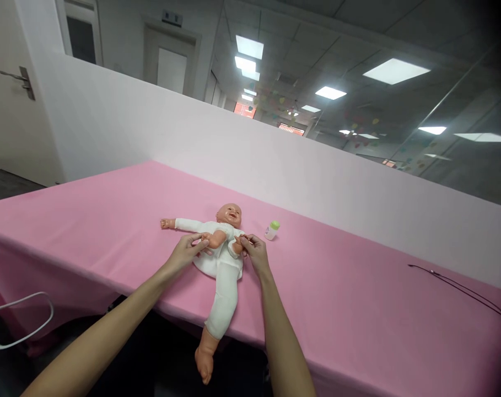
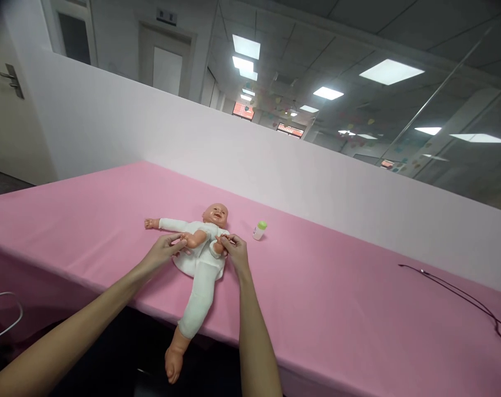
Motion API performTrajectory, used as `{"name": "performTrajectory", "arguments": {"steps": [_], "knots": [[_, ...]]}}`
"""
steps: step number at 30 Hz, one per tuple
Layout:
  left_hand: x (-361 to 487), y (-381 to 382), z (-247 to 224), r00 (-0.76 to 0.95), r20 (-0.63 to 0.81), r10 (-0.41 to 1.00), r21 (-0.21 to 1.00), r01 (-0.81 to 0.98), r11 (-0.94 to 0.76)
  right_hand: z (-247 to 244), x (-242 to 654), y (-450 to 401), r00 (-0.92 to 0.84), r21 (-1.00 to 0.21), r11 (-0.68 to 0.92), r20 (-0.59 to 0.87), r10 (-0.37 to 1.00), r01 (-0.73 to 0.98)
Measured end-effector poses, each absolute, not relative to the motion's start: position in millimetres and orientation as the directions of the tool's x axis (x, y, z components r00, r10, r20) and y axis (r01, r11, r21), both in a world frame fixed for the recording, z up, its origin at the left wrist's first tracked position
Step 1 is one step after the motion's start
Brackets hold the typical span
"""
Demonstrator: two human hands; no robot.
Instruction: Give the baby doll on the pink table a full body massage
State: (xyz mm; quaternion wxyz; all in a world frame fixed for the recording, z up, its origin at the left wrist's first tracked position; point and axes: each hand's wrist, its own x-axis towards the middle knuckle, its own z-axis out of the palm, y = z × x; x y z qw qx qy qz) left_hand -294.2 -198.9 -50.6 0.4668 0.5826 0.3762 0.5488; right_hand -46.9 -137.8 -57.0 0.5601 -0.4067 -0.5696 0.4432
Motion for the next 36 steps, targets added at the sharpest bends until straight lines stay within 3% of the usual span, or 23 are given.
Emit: {"name": "performTrajectory", "arguments": {"steps": [4, 7, 10, 13, 19, 24, 30, 33, 36], "knots": [[-308, -218, -49, 0.105, 0.265, 0.959, 0.964, -0.056, -0.26, -58, -32, -126, 0.209, -0.923, 0.303, 0.256, 0.944, -0.239], [-335, -259, -49, 0.096, 0.234, 0.967, 0.972, -0.013, -0.234, -64, -8, -112, 0.522, -0.852, 0.355, 0.116, 0.845, -0.386], [-363, -302, -66, 0.078, 0.179, 0.981, 0.982, 0.041, -0.183, -77, 14, -103, 0.71, -0.857, 0.336, -0.047, 0.702, -0.39], [-380, -332, -94, 0.104, 0.115, 0.988, 0.99, 0.072, -0.122, -89, 27, -101, 0.755, -0.881, 0.299, -0.093, 0.649, -0.366], [-383, -345, -110, 0.095, 0.106, 0.99, 0.989, 0.088, -0.115, -79, 22, -104, 0.687, -0.861, 0.336, -0.021, 0.726, -0.382], [-354, -306, -70, 0.015, 0.198, 0.98, 0.98, 0.0, -0.198, -57, -6, -113, 0.411, -0.824, 0.375, 0.194, 0.891, -0.424], [-299, -221, -49, 0.054, 0.294, 0.954, 0.955, -0.053, -0.291, -60, -42, -133, -0.031, -0.956, 0.286, 0.288, 0.957, -0.059], [-287, -202, -50, 0.084, 0.312, 0.946, 0.95, -0.051, -0.309, -61, -50, -137, -0.06, -0.955, 0.296, 0.296, 0.953, -0.01], [-294, -213, -50, 0.094, 0.286, 0.954, 0.958, -0.04, -0.284, -60, -45, -133, 0.055, -0.951, 0.296, 0.292, 0.955, -0.092]]}}
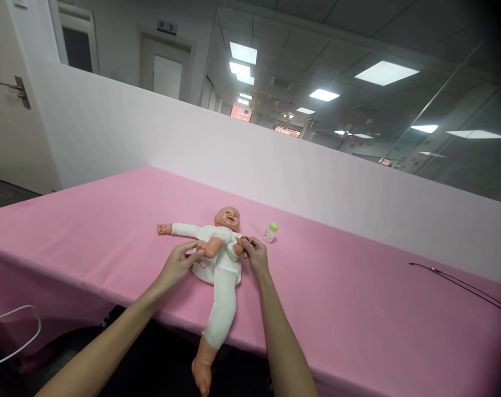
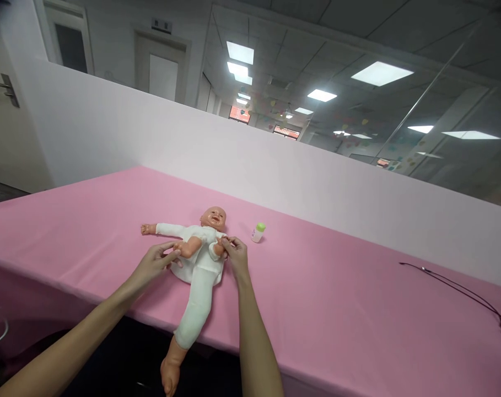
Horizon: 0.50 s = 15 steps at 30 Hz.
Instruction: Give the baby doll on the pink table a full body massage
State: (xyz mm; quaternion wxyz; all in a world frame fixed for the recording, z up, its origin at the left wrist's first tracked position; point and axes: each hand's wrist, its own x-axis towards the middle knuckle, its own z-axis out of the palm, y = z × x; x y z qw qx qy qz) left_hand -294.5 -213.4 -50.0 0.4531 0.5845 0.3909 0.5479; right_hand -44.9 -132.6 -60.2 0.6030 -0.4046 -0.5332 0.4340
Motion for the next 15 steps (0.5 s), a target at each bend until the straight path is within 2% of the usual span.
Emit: {"name": "performTrajectory", "arguments": {"steps": [3, 7, 9, 11, 15], "knots": [[-316, -249, -54, 0.086, 0.234, 0.968, 0.972, -0.017, -0.233, -63, -28, -121, 0.334, -0.908, 0.336, 0.244, 0.91, -0.252], [-350, -308, -78, 0.066, 0.114, 0.991, 0.993, 0.027, -0.116, -77, 4, -107, 0.669, -0.872, 0.346, 0.029, 0.742, -0.346], [-362, -334, -92, 0.069, 0.065, 0.995, 0.996, 0.06, -0.069, -85, 17, -103, 0.738, -0.887, 0.313, -0.046, 0.673, -0.34], [-369, -351, -101, 0.052, 0.043, 0.998, 0.995, 0.09, -0.048, -88, 23, -102, 0.756, -0.897, 0.299, -0.057, 0.652, -0.325], [-367, -358, -107, 0.042, 0.056, 0.998, 0.993, 0.102, -0.06, -77, 20, -106, 0.707, -0.879, 0.328, -0.015, 0.707, -0.346]]}}
